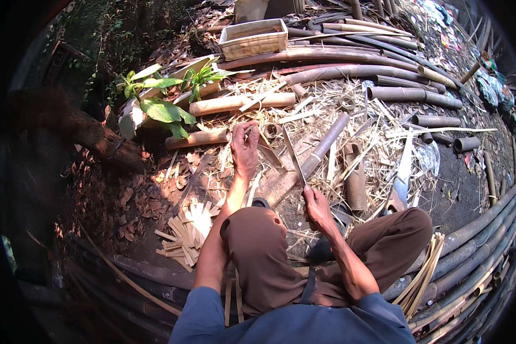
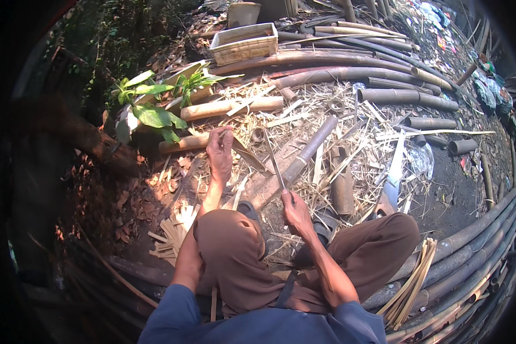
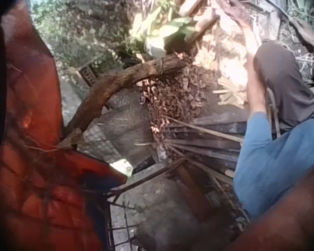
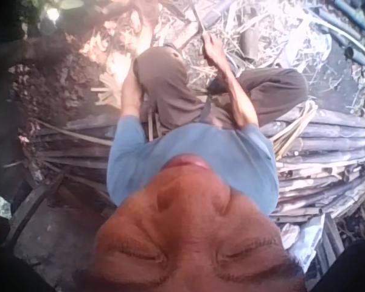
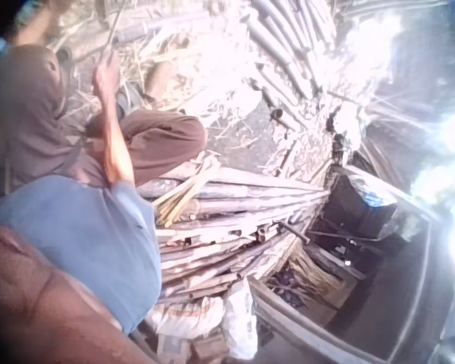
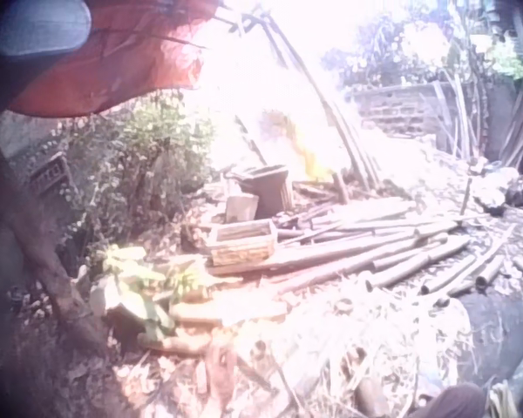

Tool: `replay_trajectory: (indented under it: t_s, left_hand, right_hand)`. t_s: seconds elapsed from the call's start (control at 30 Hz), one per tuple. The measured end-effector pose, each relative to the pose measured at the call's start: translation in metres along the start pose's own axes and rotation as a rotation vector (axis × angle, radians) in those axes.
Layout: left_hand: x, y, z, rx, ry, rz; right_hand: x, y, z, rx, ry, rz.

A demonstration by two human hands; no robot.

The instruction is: The person sits on the ground and uses a machete to split bamboo poles into thin strips. The person repeatedly positions bamboo pieces and strikes them with the machete, accumulating a pile of split bamboo strips.

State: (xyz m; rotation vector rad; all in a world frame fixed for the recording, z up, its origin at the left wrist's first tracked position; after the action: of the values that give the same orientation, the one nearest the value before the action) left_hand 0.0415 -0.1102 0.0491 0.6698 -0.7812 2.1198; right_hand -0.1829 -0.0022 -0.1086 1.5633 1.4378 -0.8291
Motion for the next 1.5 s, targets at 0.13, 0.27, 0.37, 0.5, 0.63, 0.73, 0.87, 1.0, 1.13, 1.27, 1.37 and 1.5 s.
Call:
replay_trajectory:
  t_s: [0.13,0.27,0.37,0.5,0.63,0.73,0.87,1.0,1.13,1.27,1.37,1.5]
  left_hand:
    - [0.005,0.011,-0.028,-0.187,-0.034,0.185]
    - [0.010,0.018,-0.040,-0.204,-0.104,0.075]
    - [0.015,0.027,-0.044,-0.298,-0.150,0.051]
    - [0.001,0.030,-0.056,-0.379,-0.200,-0.065]
    - [0.021,0.027,-0.048,-0.252,-0.011,-0.028]
    - [0.017,0.029,-0.051,-0.297,-0.030,0.005]
    - [0.022,0.031,-0.044,-0.547,-0.079,0.105]
    - [0.049,-0.029,-0.002,-0.776,0.138,0.481]
    - [0.183,-0.091,0.123,0.039,0.253,0.245]
    - [0.150,-0.009,0.131,-0.054,0.522,0.344]
    - [-0.023,0.122,0.060,-0.781,0.401,0.532]
    - [-0.082,0.150,-0.038,-0.797,0.302,0.316]
  right_hand:
    - [-0.070,0.009,-0.028,-0.065,-0.191,-0.042]
    - [-0.127,0.016,-0.049,-0.092,-0.368,-0.102]
    - [-0.136,0.019,-0.049,-0.083,-0.414,-0.184]
    - [-0.140,0.032,-0.052,-0.155,-0.320,-0.179]
    - [-0.141,0.034,-0.055,-0.178,-0.206,-0.195]
    - [-0.142,0.038,-0.061,-0.172,-0.175,-0.189]
    - [-0.147,0.035,-0.056,-0.112,-0.400,-0.359]
    - [-0.161,0.039,-0.064,-0.086,-0.408,-0.394]
    - [-0.156,0.017,-0.056,-0.047,-0.458,-0.397]
    - [-0.158,0.021,-0.054,-0.046,-0.417,-0.464]
    - [-0.108,0.042,-0.031,-0.077,-0.353,-0.426]
    - [-0.039,0.013,0.006,0.001,-0.356,-0.504]
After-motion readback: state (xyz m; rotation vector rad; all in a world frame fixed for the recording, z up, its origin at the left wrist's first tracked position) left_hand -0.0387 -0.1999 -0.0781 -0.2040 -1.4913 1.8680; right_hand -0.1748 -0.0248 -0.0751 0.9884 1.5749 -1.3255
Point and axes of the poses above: each hand's wrist, its own z-axis towards the middle knuckle, its own y-axis out of the palm, x = y × z, the point moved 8 cm from there along z, towards the middle knuckle, and after that the axes turned 10 degrees about z, right-handed, at the moved point
